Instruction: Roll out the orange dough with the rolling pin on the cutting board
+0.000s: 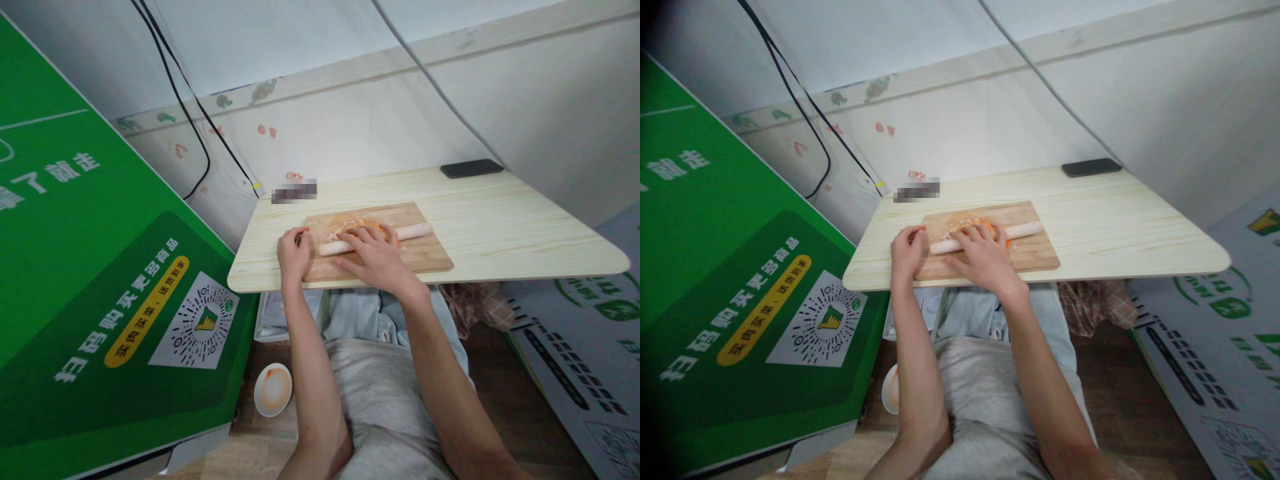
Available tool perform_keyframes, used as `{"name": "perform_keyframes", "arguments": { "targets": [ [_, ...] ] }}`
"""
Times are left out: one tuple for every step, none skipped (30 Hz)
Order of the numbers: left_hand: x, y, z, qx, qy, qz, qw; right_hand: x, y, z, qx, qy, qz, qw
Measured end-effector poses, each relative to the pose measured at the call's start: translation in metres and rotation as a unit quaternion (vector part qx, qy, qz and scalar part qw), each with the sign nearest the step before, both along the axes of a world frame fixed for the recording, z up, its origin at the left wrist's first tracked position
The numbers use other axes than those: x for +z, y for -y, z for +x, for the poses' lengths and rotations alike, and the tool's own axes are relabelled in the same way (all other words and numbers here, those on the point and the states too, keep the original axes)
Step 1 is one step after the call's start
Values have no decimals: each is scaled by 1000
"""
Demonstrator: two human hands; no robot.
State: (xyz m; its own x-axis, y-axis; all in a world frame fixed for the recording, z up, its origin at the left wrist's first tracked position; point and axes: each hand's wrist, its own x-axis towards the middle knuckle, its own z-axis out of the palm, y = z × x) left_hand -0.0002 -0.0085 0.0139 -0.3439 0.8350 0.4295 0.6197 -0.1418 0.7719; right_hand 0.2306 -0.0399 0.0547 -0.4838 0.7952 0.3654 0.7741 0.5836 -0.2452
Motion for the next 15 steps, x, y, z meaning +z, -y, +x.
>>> {"name": "perform_keyframes", "arguments": {
  "targets": [
    [0, 0, 0, 1, 0, -2, 1000, 0, 0, 0, 2, 2, -2, 1000],
    [0, 0, 0, 2, 0, -3, 1000, 0, 0, 0, -1, 3, -1, 1000],
    [0, 0, 0, 1, 1, -4, 1000, -1, -1, -1, -6, 4, 3, 1000],
    [0, 0, 0, 0, 2, -5, 1000, -2, -2, -2, -12, 3, 9, 1000],
    [0, 0, 0, -1, 3, -6, 1000, -3, -3, -3, -19, 1, 14, 1000],
    [0, 0, 0, -1, 3, -6, 1000, -4, -4, -4, -23, -1, 19, 1000],
    [0, -1, 0, 0, 3, -6, 1000, -5, -5, -5, -25, -4, 23, 999],
    [0, -1, 0, 0, 3, -5, 1000, -5, -6, -6, -25, -5, 25, 999],
    [-1, -1, 0, 1, 2, -5, 1000, -6, -6, -6, -24, -6, 24, 999],
    [-1, -1, 0, 1, 1, -4, 1000, -6, -6, -6, -23, -6, 22, 999],
    [-1, -1, -1, 0, 0, -4, 1000, -5, -7, -7, -22, -5, 19, 1000],
    [-1, -2, -1, -1, 0, -3, 1000, -5, -6, -6, -23, -3, 15, 1000],
    [-1, -2, -1, -1, 0, -2, 1000, -4, -6, -6, -23, -2, 12, 1000],
    [-2, -2, -1, -1, 1, -2, 1000, -3, -5, -5, -22, 0, 9, 1000],
    [-2, -2, -1, -1, 2, -2, 1000, -2, -4, -4, -21, 1, 5, 1000]
  ]
}}
